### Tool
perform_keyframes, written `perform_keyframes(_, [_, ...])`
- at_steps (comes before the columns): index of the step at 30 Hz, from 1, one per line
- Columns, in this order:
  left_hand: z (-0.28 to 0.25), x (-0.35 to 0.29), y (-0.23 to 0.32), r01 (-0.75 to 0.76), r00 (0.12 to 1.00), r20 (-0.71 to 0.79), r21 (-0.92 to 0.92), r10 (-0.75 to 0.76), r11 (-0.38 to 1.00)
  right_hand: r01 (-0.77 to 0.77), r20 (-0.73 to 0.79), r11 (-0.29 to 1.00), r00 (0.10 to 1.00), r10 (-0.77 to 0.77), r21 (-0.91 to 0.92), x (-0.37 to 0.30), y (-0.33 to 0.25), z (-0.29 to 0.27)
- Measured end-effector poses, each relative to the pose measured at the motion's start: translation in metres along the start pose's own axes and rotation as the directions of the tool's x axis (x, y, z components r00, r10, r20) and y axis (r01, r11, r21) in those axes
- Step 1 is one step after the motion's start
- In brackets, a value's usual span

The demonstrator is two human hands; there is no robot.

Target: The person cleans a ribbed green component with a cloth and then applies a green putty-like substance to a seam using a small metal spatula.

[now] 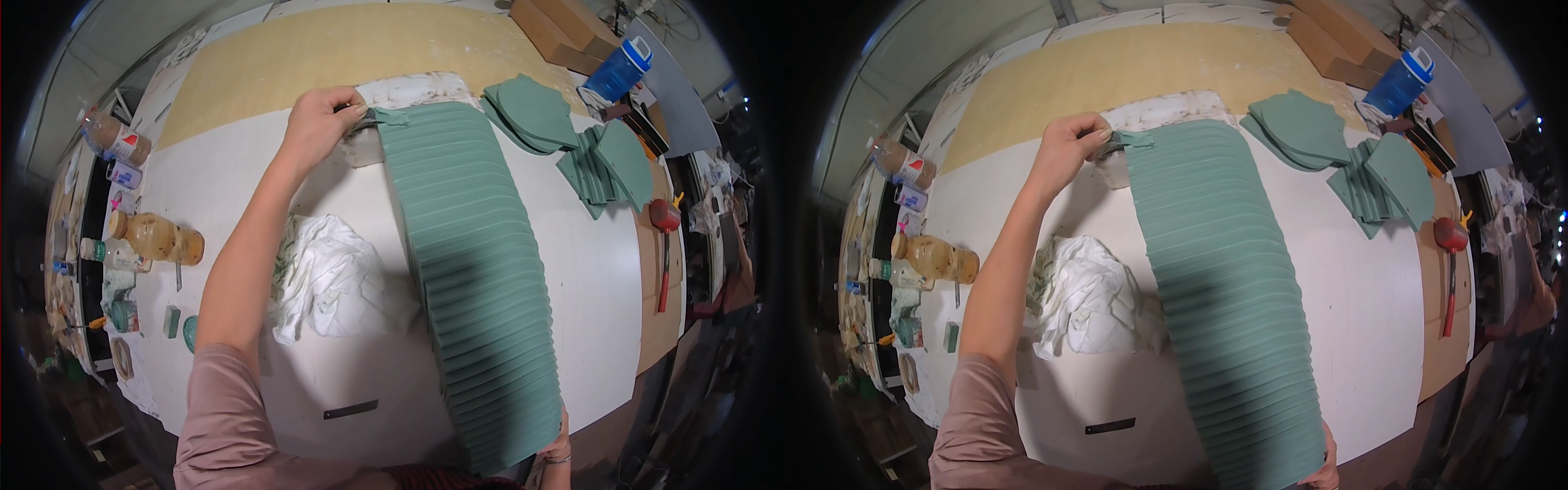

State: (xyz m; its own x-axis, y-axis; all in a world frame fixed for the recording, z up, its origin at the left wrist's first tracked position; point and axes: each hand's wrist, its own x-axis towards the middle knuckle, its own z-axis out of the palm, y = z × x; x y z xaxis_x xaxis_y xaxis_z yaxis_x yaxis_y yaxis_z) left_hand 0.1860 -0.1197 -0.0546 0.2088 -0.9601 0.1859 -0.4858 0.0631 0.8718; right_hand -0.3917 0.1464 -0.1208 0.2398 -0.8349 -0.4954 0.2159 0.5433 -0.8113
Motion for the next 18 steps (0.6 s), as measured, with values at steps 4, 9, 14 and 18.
perform_keyframes(4, [0.010,0.025,0.019,0.084,0.992,0.081,0.109,-0.094,0.990,-0.067,-0.073,0.998,0.995,0.069,0.020,-0.001,-0.005,0.007])
perform_keyframes(9, [0.024,0.050,0.022,0.002,0.991,0.136,0.083,-0.014,0.997,-0.068,-0.073,0.997,0.995,0.070,0.032,0.000,-0.010,0.017])
perform_keyframes(14, [0.015,0.049,0.016,-0.055,0.975,0.215,-0.003,0.054,0.998,-0.039,-0.055,0.999,0.998,0.041,0.026,-0.001,-0.007,0.011])
perform_keyframes(18, [0.014,0.044,0.012,0.063,0.980,0.188,-0.009,-0.060,0.998,-0.054,-0.019,0.998,0.998,0.054,0.021,0.001,-0.006,0.008])
